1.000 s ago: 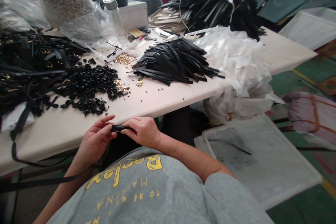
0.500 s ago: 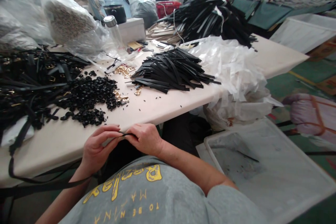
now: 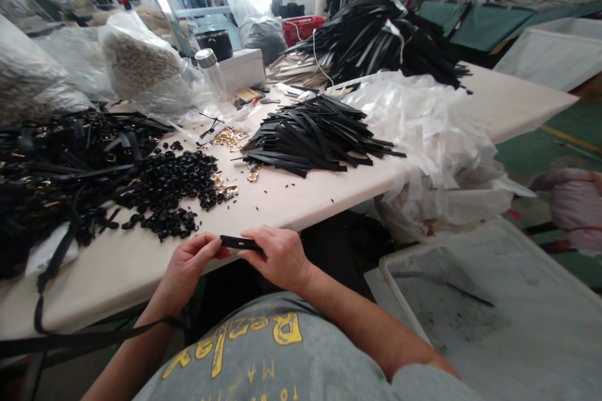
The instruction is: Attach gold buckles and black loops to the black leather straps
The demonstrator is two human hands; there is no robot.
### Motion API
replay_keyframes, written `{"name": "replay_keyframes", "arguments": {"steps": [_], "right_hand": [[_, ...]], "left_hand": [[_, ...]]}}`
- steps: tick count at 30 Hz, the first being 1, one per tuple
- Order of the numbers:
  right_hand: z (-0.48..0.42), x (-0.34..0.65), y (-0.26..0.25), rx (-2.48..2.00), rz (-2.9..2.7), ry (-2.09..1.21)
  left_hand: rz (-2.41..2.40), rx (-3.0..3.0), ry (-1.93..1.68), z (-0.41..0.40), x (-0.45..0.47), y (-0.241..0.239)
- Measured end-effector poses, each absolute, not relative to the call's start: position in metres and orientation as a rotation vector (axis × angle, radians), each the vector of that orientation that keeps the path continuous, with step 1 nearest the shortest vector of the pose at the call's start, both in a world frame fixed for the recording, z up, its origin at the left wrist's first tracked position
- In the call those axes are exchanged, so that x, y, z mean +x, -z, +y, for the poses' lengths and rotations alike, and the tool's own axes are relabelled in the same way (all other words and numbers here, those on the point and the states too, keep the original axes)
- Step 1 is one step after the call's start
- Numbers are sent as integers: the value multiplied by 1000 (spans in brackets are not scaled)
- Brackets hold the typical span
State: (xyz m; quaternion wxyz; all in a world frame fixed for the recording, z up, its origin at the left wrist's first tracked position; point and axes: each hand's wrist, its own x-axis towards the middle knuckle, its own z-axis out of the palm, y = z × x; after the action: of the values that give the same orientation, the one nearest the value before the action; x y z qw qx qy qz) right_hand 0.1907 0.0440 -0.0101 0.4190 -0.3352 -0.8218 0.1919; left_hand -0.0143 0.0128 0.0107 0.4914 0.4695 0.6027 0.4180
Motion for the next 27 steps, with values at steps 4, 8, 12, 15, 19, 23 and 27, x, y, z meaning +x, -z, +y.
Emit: {"name": "replay_keyframes", "arguments": {"steps": [4,8,12,15,19,23,27], "right_hand": [[45,188,10,-822,-2072,-436],[46,188,9,-800,-2045,-605],[48,191,10,-780,-2074,-641],[50,193,12,-804,-2077,-587],[50,194,14,-826,-2088,-535],[50,195,15,-864,-2129,-491],[50,195,17,-895,-2142,-482]], "left_hand": [[1381,1121,-983,13,-10,-9],[1312,1188,-963,11,-8,-8],[1346,1489,-855,23,-26,-12],[1649,1709,-1020,55,-59,-16],[2200,1989,-921,108,-109,-15],[2221,2281,-518,142,-133,-3],[2233,2365,-426,151,-133,5]]}}
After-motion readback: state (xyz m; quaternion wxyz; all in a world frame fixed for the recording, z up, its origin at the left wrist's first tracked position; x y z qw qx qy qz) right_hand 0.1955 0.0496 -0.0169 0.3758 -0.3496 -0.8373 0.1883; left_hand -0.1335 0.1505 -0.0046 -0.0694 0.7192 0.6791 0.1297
